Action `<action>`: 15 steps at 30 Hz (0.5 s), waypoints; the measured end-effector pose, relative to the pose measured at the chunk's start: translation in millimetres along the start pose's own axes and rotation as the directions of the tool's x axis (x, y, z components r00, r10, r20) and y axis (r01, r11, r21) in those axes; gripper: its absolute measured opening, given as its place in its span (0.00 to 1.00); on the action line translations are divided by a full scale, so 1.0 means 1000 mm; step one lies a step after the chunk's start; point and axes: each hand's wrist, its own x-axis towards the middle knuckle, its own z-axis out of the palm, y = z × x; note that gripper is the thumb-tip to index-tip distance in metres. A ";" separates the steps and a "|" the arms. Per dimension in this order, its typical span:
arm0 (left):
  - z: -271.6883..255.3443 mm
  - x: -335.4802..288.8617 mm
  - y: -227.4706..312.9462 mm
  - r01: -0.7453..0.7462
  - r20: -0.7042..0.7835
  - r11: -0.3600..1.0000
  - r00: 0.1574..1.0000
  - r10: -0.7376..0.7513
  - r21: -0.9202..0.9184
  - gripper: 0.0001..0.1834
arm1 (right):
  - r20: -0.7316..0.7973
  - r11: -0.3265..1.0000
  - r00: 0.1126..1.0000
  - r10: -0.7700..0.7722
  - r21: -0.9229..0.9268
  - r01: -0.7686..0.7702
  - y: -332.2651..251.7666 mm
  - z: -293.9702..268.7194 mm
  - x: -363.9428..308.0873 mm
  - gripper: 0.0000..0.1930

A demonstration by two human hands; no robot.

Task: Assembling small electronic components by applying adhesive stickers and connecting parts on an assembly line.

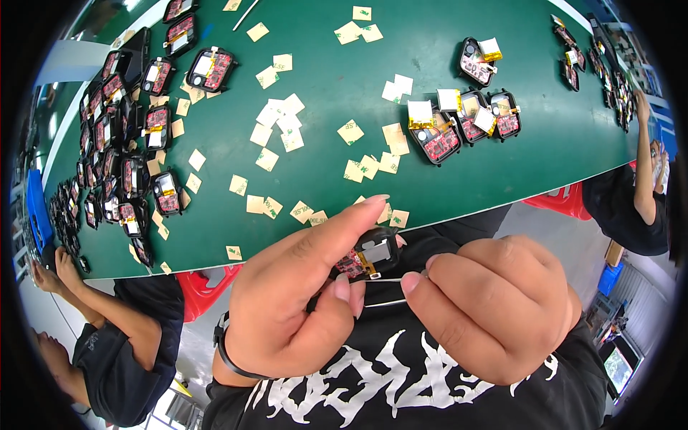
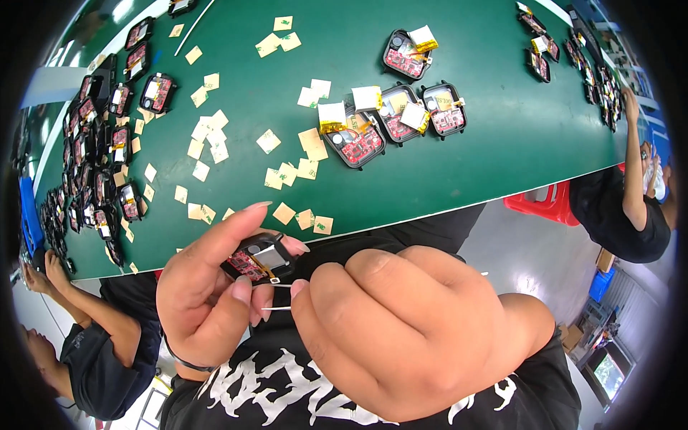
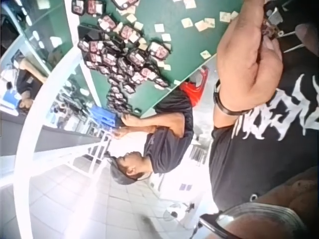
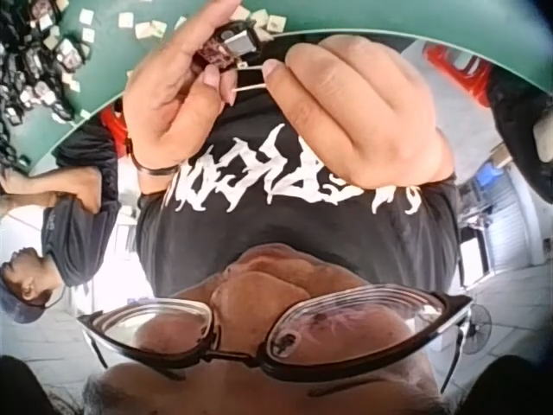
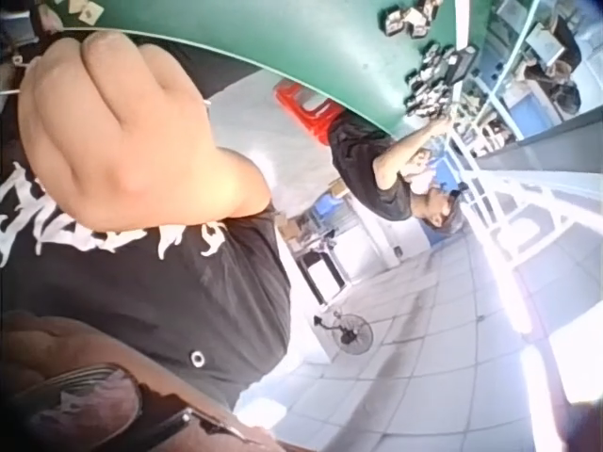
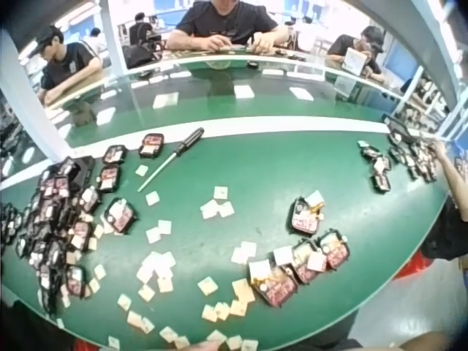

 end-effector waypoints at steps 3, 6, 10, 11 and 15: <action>0.003 -0.006 -0.001 -0.087 -0.003 0.996 0.996 0.087 0.013 0.33 | 0.054 0.998 0.997 -0.051 -0.045 0.053 -0.006 -0.006 0.003 0.16; 0.010 -0.015 0.004 -0.137 -0.046 0.988 0.989 0.140 0.065 0.35 | 0.088 0.990 0.989 -0.119 -0.061 0.124 -0.009 -0.011 0.005 0.16; 0.012 -0.019 0.004 -0.175 -0.044 0.979 0.983 0.181 0.101 0.36 | 0.089 0.988 0.987 -0.134 -0.067 0.140 -0.015 -0.013 0.005 0.17; 0.012 -0.020 0.000 -0.215 -0.044 0.968 0.974 0.223 0.129 0.36 | 0.091 0.988 0.987 -0.133 -0.061 0.139 -0.016 -0.014 0.005 0.17; 0.011 -0.022 0.005 -0.209 -0.017 0.967 0.977 0.214 0.147 0.36 | 0.071 0.994 0.993 -0.098 -0.037 0.101 -0.019 -0.013 -0.003 0.16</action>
